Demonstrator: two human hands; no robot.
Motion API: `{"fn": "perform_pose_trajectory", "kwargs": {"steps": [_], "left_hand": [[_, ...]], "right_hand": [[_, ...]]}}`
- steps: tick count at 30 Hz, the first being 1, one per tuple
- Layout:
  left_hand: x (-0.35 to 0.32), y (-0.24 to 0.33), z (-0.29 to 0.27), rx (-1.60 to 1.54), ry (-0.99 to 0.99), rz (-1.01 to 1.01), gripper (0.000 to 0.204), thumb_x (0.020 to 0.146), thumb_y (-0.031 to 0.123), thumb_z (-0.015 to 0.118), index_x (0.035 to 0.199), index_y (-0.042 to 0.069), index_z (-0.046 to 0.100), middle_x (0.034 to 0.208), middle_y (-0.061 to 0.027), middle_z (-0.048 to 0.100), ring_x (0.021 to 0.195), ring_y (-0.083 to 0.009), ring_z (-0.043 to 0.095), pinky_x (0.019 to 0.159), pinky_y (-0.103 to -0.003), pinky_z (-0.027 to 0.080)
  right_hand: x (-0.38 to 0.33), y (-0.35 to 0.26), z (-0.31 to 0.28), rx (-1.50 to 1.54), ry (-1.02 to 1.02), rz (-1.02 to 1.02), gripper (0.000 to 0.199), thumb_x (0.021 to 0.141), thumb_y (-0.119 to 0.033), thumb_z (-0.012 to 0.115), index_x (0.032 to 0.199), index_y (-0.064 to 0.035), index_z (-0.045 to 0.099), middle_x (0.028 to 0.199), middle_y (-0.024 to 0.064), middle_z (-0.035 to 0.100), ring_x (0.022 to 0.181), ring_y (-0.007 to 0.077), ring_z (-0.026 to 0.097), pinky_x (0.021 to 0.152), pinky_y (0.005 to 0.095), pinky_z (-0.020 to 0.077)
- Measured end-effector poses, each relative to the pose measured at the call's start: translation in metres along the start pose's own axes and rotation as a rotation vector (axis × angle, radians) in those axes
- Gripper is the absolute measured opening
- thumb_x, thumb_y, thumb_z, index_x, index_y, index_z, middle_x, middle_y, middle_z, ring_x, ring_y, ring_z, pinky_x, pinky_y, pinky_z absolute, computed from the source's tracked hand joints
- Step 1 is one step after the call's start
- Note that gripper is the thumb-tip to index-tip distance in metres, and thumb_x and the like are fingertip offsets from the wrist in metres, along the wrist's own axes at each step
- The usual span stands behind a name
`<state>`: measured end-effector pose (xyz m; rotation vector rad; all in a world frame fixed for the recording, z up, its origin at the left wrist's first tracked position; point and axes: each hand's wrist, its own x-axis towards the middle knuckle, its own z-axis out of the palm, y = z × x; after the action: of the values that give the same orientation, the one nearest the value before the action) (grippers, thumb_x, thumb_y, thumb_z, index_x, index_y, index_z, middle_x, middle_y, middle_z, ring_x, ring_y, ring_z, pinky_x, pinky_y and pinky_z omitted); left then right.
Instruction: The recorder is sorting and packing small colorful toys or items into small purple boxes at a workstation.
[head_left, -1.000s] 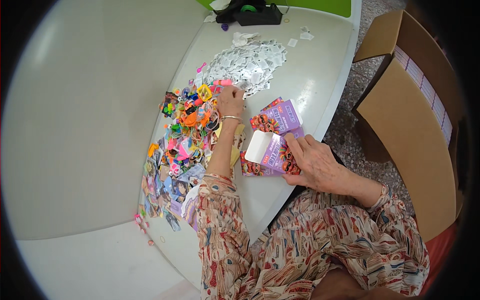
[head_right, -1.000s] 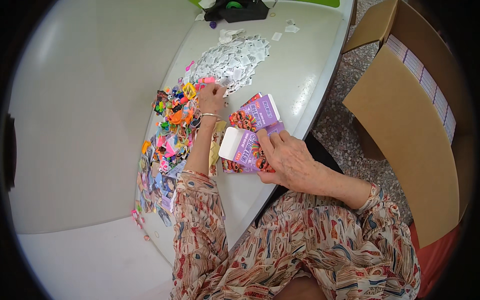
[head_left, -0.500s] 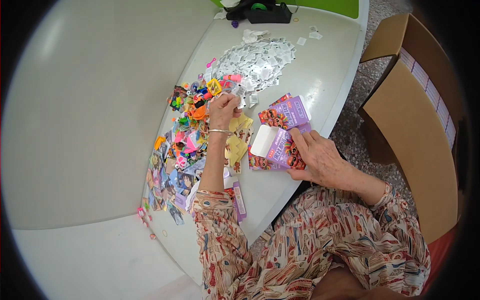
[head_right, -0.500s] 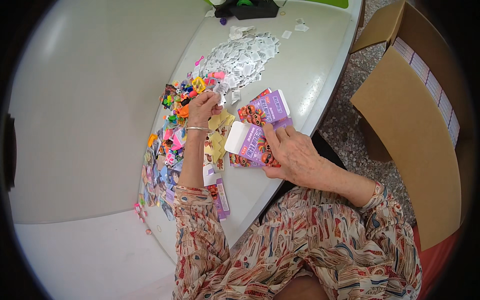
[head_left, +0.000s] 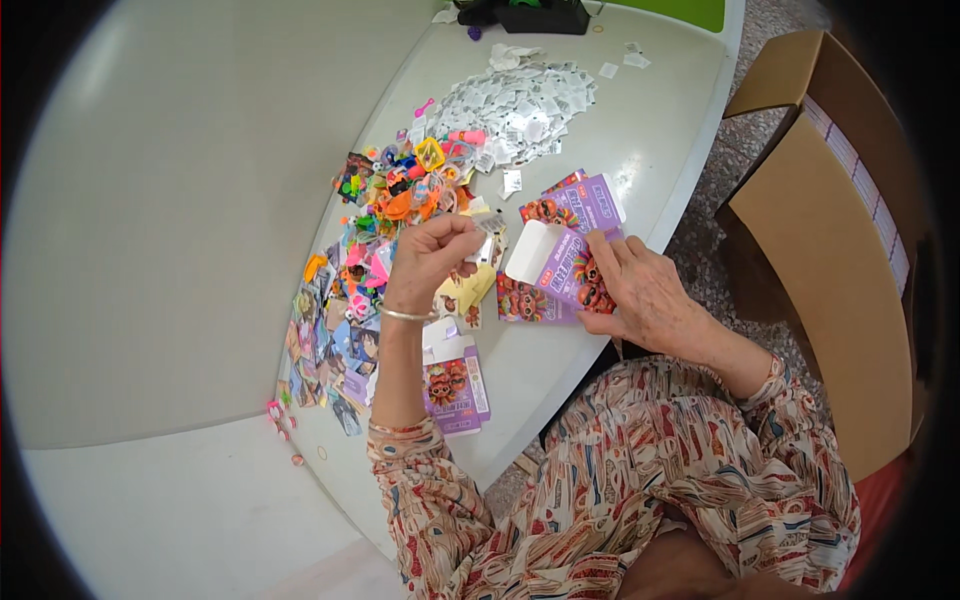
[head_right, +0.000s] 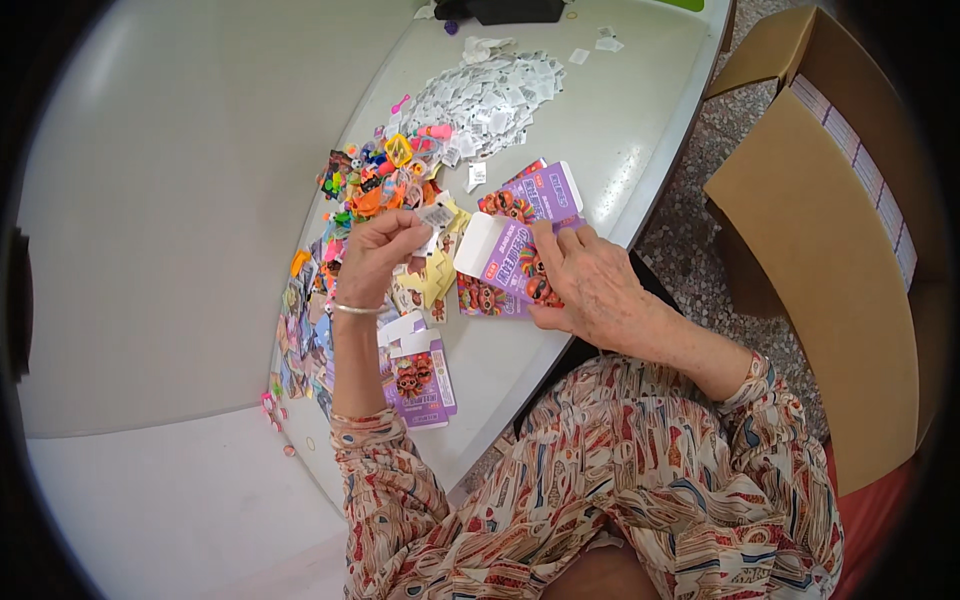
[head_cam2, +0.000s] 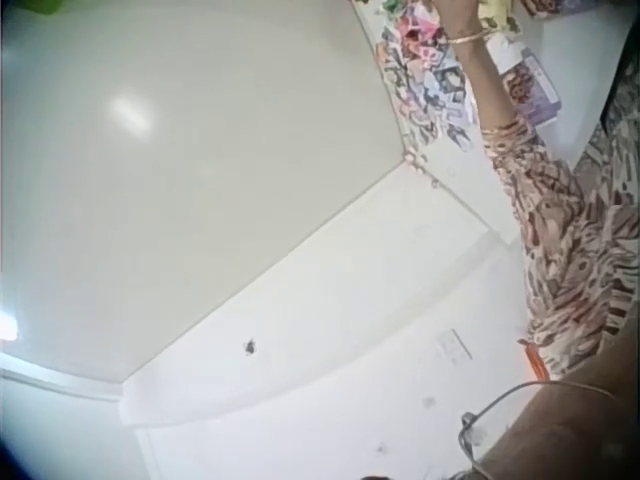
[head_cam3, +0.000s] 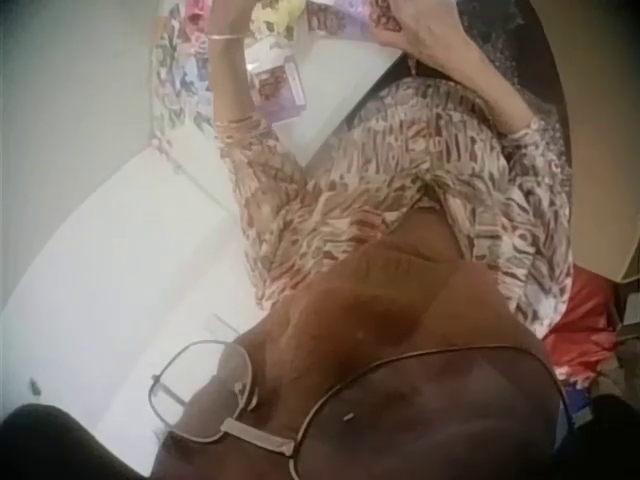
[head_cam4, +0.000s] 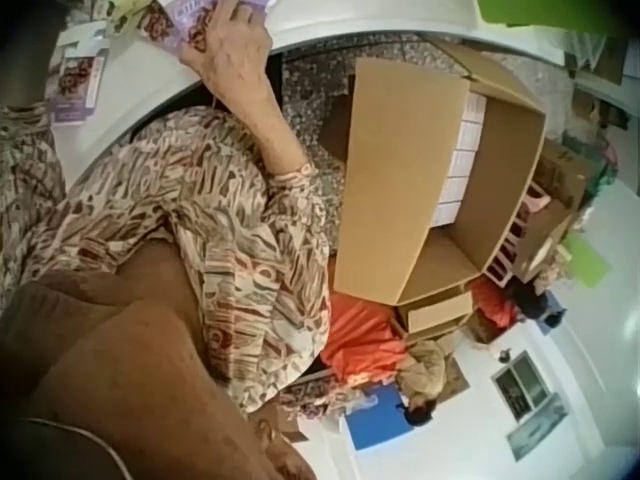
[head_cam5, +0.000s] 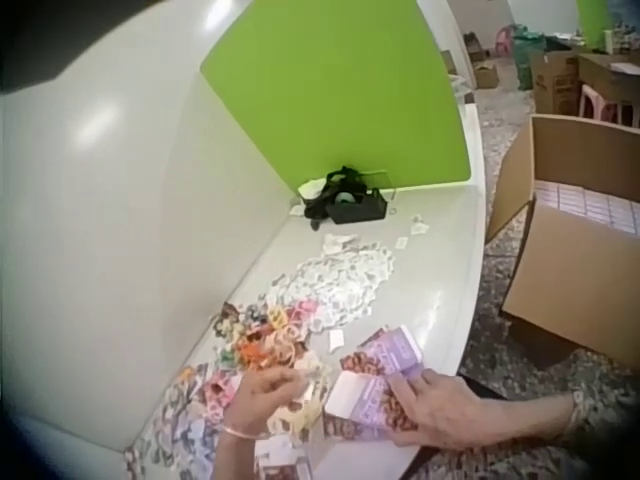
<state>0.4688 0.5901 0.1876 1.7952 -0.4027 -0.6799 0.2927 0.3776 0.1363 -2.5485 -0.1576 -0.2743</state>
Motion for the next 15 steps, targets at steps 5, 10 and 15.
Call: {"fn": "perform_pose_trajectory", "kwargs": {"steps": [5,10,15], "left_hand": [[-0.021,0.011,0.013,0.200,-0.069,-0.023,0.013,0.085,0.014,0.066,0.086,0.002,0.066,0.070,0.0030,0.062,0.060,-0.0021,0.055,0.052,-0.019,0.046],[-0.027,0.004,0.033,0.900,-0.056,0.390,0.008,0.078,0.013,0.064,0.077,0.005,0.065,0.062,-0.0088,0.061,0.055,-0.0183,0.060,0.052,-0.033,0.048],[-0.038,0.011,0.048,1.064,-0.072,0.556,0.008,0.081,0.014,0.061,0.085,0.012,0.067,0.067,-0.0105,0.062,0.064,-0.0307,0.063,0.057,-0.041,0.050]], "right_hand": [[0.002,-0.007,0.003,-0.006,0.019,-0.026,0.087,0.067,-0.029,0.077,0.131,0.0113,0.033,0.103,0.0212,0.053,0.090,0.0337,0.054,0.077,0.0391,0.0480],[0.002,-0.013,0.006,-0.046,0.014,-0.047,0.088,0.065,-0.026,0.079,0.131,0.0111,0.033,0.102,0.0202,0.053,0.089,0.0330,0.054,0.077,0.0385,0.0477],[-0.002,-0.011,0.010,-0.028,-0.016,-0.045,0.088,0.066,-0.027,0.078,0.132,0.0088,0.033,0.101,0.0194,0.054,0.087,0.0329,0.054,0.077,0.0388,0.0475]]}}
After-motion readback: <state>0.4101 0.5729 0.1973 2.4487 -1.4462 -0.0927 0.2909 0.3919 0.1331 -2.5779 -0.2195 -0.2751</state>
